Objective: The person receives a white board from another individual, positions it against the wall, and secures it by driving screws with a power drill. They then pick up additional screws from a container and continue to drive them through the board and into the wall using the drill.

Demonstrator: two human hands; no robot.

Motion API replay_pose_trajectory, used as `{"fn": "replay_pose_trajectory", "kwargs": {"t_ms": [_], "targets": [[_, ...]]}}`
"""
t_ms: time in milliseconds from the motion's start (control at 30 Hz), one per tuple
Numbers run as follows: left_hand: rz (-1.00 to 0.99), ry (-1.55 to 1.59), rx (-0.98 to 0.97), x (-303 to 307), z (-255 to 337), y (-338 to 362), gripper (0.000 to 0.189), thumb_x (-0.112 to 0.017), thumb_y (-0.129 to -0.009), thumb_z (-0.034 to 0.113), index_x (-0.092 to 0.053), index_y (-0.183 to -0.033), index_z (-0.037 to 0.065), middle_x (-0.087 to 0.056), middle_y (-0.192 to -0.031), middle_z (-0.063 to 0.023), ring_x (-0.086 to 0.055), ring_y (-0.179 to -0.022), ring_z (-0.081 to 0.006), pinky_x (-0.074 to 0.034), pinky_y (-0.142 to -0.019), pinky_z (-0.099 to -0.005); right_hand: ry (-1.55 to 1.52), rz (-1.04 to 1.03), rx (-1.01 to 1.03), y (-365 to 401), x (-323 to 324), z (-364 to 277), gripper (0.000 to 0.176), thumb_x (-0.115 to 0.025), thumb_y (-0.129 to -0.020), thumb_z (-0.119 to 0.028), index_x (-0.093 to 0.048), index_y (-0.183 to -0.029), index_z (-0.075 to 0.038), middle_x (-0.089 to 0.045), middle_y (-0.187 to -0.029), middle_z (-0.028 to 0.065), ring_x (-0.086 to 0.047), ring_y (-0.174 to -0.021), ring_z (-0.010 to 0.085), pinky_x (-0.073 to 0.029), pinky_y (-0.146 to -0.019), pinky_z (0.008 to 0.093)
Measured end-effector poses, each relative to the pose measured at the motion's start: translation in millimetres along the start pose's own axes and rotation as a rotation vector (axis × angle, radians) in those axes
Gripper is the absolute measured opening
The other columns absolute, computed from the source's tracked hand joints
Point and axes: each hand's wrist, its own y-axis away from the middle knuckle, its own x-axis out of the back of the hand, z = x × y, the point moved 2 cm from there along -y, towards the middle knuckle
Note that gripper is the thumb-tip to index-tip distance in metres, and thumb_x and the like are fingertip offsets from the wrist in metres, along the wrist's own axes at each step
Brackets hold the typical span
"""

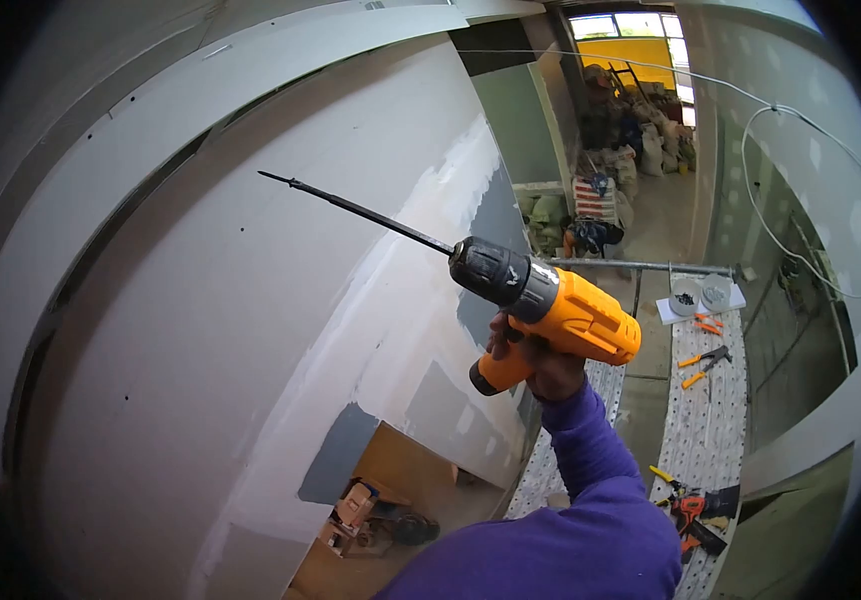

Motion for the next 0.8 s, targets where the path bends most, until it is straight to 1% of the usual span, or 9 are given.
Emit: {"fn": "replay_pose_trajectory", "kwargs": {"t_ms": [33, 167, 267, 333, 367, 433, 533, 633, 800], "targets": [[-0.01, -0.029, 0.047, 0.9, -1.0, 5.0, 0.084, -0.087, -0.061, 0.019, -0.053, -0.137, 0.028, -0.036, -0.142, -0.0334, -0.036, -0.132, -0.046, -0.033, -0.106, -0.0559, 0.023, 0.008, 0.021, -0.2, 0.4, -1.1, 0.042, -0.065, -0.085, -0.024, -0.051, -0.119, -0.002, -0.061, -0.099, 0.0132, -0.062, -0.07, 0.0228, -0.051, -0.069, 0.0409], [-0.023, 0.071, -0.015, -6.6, -35.2, 8.9, 0.085, -0.088, -0.059, 0.02, -0.053, -0.137, 0.026, -0.035, -0.142, -0.0327, -0.035, -0.133, -0.0459, -0.032, -0.107, -0.0565, -0.011, 0.032, 0.038, 1.9, 0.2, 1.6, 0.041, -0.064, -0.086, -0.021, -0.051, -0.119, -0.001, -0.061, -0.102, 0.0139, -0.063, -0.071, 0.0228, -0.052, -0.071, 0.0406], [-0.013, 0.122, -0.046, -14.8, -61.5, 9.0, 0.086, -0.088, -0.059, 0.02, -0.053, -0.138, 0.025, -0.035, -0.143, -0.0325, -0.034, -0.133, -0.0459, -0.031, -0.107, -0.0572, -0.009, -0.023, 0.043, -0.1, -8.1, -1.0, 0.041, -0.064, -0.085, -0.02, -0.051, -0.119, -0.001, -0.061, -0.103, 0.0146, -0.063, -0.072, 0.0231, -0.053, -0.072, 0.0406], [0.016, 0.129, -0.061, -17.2, -69.5, 9.8, 0.087, -0.088, -0.059, 0.019, -0.053, -0.138, 0.025, -0.035, -0.142, -0.0325, -0.034, -0.133, -0.0458, -0.031, -0.107, -0.0579, -0.038, -0.038, 0.003, 0.9, -6.2, 2.3, 0.042, -0.064, -0.084, -0.02, -0.051, -0.118, -0.001, -0.061, -0.103, 0.015, -0.064, -0.073, 0.0235, -0.053, -0.072, 0.0408], [0.027, 0.133, -0.065, -14.9, -64.1, 10.2, 0.086, -0.087, -0.059, 0.019, -0.053, -0.138, 0.025, -0.035, -0.142, -0.0325, -0.034, -0.134, -0.0458, -0.031, -0.107, -0.0582, -0.051, -0.043, -0.017, 2.7, -4.7, 4.1, 0.042, -0.064, -0.083, -0.02, -0.051, -0.118, -0.001, -0.061, -0.103, 0.0152, -0.064, -0.073, 0.0237, -0.053, -0.072, 0.0409], [0.039, 0.144, -0.062, -1.2, -21.4, 12.6, 0.086, -0.087, -0.059, 0.018, -0.053, -0.138, 0.025, -0.036, -0.143, -0.0324, -0.033, -0.134, -0.0458, -0.03, -0.108, -0.0587, -0.042, -0.035, -0.017, 6.2, -3.2, 6.4, 0.042, -0.065, -0.083, -0.02, -0.052, -0.118, -0.001, -0.061, -0.103, 0.0153, -0.064, -0.073, 0.0239, -0.053, -0.072, 0.041], [0.049, 0.115, -0.023, -10.1, -47.3, 3.8, 0.085, -0.086, -0.06, 0.016, -0.052, -0.138, 0.025, -0.036, -0.143, -0.0323, -0.033, -0.135, -0.0455, -0.03, -0.109, -0.0564, -0.025, -0.024, -0.022, 9.3, -4.0, 7.7, 0.042, -0.065, -0.082, -0.02, -0.052, -0.118, -0.001, -0.061, -0.104, 0.0153, -0.064, -0.073, 0.024, -0.053, -0.072, 0.041], [0.065, 0.069, -0.001, 6.3, 3.7, 0.4, 0.085, -0.086, -0.061, 0.014, -0.052, -0.138, 0.025, -0.035, -0.143, -0.0322, -0.034, -0.134, -0.0446, -0.031, -0.11, -0.0532, -0.015, -0.023, -0.021, 6.4, -4.1, 5.1, 0.042, -0.065, -0.082, -0.019, -0.053, -0.118, -0.002, -0.061, -0.104, 0.0152, -0.064, -0.073, 0.024, -0.053, -0.072, 0.041], [0.053, 0.076, -0.067, 19.8, 7.9, -8.2, 0.087, -0.088, -0.059, 0.013, -0.053, -0.138, 0.025, -0.036, -0.144, -0.0297, -0.038, -0.133, -0.0426, -0.034, -0.108, -0.0508, -0.02, 0.004, -0.036, 7.7, 3.8, 8.4, 0.043, -0.066, -0.08, -0.017, -0.053, -0.118, -0.002, -0.062, -0.103, 0.015, -0.064, -0.073, 0.0235, -0.054, -0.074, 0.0412]]}}
